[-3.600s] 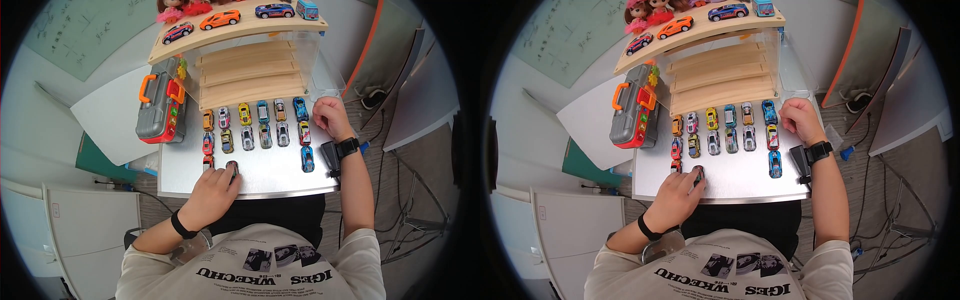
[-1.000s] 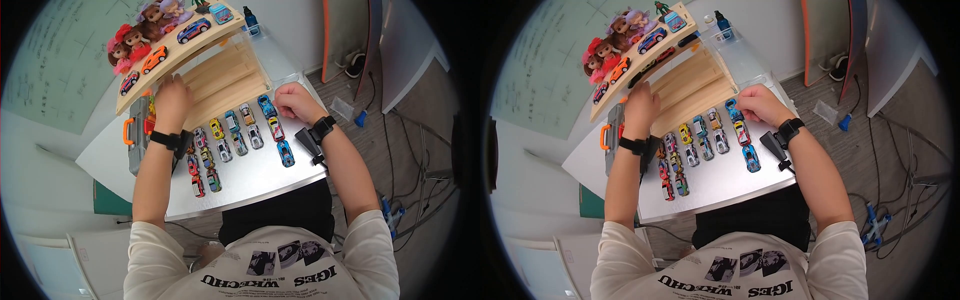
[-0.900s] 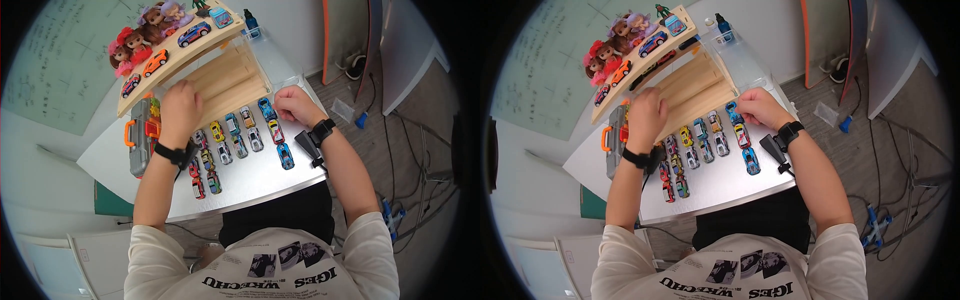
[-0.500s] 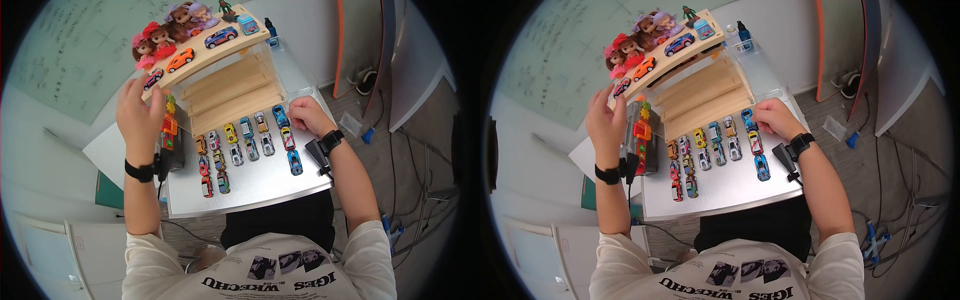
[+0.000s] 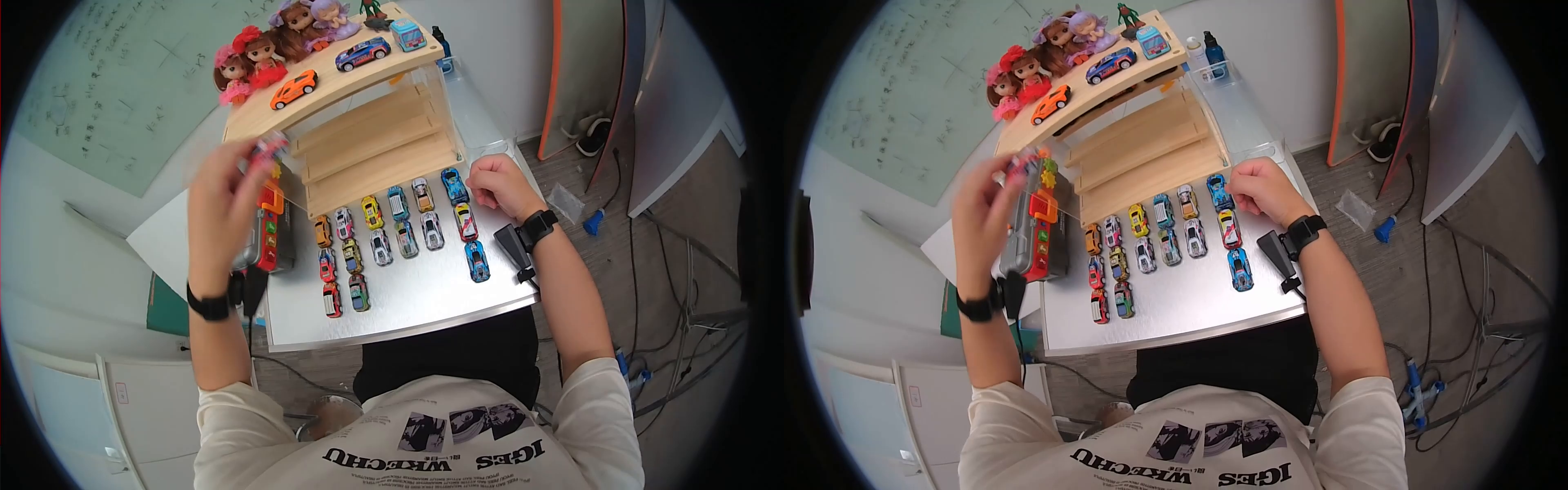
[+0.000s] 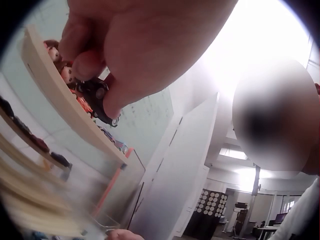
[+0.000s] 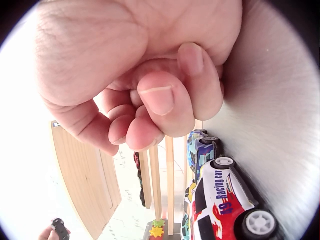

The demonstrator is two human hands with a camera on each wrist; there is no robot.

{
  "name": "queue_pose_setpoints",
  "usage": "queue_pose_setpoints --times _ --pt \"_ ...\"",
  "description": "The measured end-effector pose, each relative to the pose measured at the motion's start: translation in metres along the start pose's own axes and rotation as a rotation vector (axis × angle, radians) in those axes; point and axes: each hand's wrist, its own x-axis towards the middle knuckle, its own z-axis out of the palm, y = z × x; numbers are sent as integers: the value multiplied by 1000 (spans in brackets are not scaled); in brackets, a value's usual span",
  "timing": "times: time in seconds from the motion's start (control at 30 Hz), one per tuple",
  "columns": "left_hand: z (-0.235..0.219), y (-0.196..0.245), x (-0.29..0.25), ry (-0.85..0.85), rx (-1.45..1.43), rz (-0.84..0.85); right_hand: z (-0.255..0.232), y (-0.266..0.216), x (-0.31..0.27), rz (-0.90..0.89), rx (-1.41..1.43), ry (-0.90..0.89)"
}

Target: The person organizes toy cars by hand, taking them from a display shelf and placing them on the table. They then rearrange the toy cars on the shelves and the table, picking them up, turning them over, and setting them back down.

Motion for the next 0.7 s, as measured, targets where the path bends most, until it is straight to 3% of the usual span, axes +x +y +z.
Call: queue_pose_setpoints --times 0.07,0.2,0.3,0.5,0.7 --pt "16 22 -30 -140 -46 313 1 -1 0 7 -10 1" --pt "59 60 -98 -698 -116 410 1 1 3 -1 5 -27" --pt "87 59 -122 -789 -37 473 0 2 1 -24 23 -18" --pt "96 53 -132 -726 20 551 -2 5 4 -7 45 -16" --pt "98 68 -152 -566 -61 465 -1 4 1 -11 32 -8"
